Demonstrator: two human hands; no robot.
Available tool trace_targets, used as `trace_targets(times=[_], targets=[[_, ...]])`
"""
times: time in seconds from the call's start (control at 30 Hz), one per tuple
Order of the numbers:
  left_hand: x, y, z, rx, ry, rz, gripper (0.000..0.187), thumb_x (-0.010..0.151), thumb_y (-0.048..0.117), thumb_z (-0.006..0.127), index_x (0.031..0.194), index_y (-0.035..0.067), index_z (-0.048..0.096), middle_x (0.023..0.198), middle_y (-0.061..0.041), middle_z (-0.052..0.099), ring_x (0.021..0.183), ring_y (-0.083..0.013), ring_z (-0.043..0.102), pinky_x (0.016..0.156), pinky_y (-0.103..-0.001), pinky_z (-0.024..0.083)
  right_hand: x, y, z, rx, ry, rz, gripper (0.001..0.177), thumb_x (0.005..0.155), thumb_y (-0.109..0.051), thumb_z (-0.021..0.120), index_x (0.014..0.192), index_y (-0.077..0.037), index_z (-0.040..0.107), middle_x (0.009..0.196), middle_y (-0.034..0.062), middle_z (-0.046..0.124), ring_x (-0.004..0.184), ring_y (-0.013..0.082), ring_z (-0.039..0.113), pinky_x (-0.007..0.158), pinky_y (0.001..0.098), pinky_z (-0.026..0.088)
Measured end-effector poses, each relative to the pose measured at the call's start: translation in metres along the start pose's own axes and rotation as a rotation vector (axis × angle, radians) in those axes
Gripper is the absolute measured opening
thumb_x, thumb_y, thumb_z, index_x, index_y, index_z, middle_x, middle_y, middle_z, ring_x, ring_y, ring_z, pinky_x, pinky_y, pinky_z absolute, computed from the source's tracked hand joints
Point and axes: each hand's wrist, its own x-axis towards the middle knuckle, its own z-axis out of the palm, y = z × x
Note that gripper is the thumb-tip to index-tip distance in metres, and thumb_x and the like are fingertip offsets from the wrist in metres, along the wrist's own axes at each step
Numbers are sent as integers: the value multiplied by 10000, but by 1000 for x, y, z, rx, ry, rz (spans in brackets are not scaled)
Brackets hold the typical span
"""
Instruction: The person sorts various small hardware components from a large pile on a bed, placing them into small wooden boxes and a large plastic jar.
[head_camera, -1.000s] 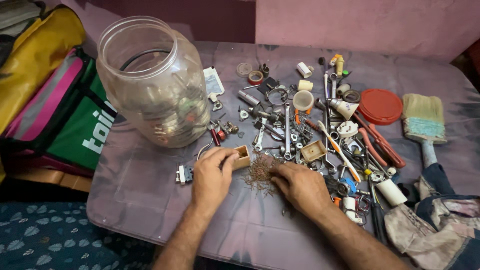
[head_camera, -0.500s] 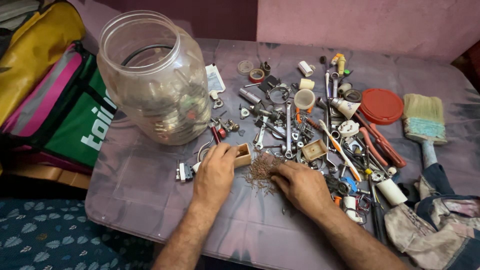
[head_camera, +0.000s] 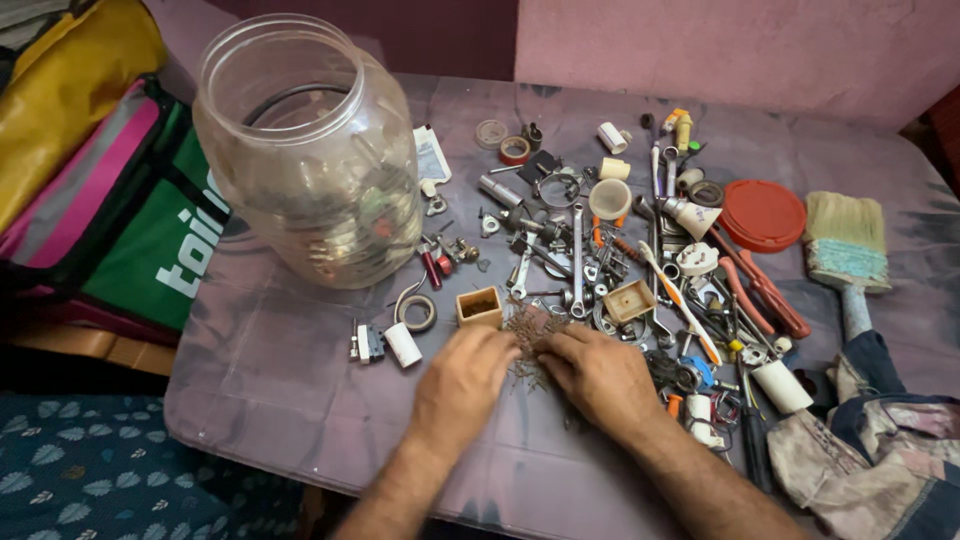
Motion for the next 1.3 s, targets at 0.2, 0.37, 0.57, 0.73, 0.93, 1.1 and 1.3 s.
trace_targets(times=[0.2, 0.37, 0.57, 0.73, 0.93, 1.1, 1.3], targets=[[-20, -1, 23, 107, -213, -83, 276, 902, 184, 703, 1133, 34, 725, 1018, -110, 658, 965, -306, 639, 791, -435, 533, 1, 1, 3, -5, 3, -53, 209, 859, -268, 710, 1016, -136, 750, 972, 42, 722, 827, 293, 715, 678, 413, 573], [-19, -6, 27, 23, -235, -114, 295, 912, 211, 701, 1148, 35, 721, 1005, -108, 647, 951, -318, 623, 779, -445, 520, 5, 2, 4, 12, -69, 82, 179, 896, -268, 698, 1007, -137, 749, 973, 51, 726, 858, 294, 708, 701, 404, 565], [-21, -10, 28, 2, -178, -68, 284, 910, 206, 710, 1126, 24, 719, 1001, -99, 656, 950, -309, 627, 787, -440, 522, 6, 21, 14, 438, 19, 200, 177, 902, -181, 719, 1035, -69, 747, 912, 33, 747, 792, 169, 673, 707, 293, 541], [-23, -10, 23, -13, -95, -14, 244, 893, 158, 721, 1094, 19, 715, 997, -97, 664, 951, -297, 629, 793, -427, 526, 16, 39, 6, 946, -158, 487, 191, 963, -170, 659, 1057, -33, 753, 862, -45, 703, 758, 46, 580, 682, 224, 487], [-22, -6, 20, -35, -52, -31, 211, 860, 171, 765, 999, 22, 707, 946, -103, 656, 913, -305, 628, 782, -428, 523, 41, 21, -9, 984, -189, 402, 191, 990, -163, 668, 1075, -5, 736, 885, -49, 674, 769, 45, 557, 683, 226, 451], [-23, -4, 20, -30, -46, -54, 204, 841, 195, 795, 919, 33, 698, 896, -109, 646, 878, -318, 628, 769, -436, 524, 72, -21, -11, 661, -81, 217, 160, 929, -172, 721, 1029, -51, 749, 886, -17, 744, 772, 72, 624, 709, 250, 535], [-23, -7, 20, -51, 12, -31, 210, 841, 189, 800, 932, 31, 696, 912, -105, 657, 881, -317, 635, 772, -436, 525, 82, -49, -10, 325, 95, -76, 138, 877, -138, 739, 1000, -79, 760, 995, 90, 752, 898, 280, 730, 769, 363, 571]])
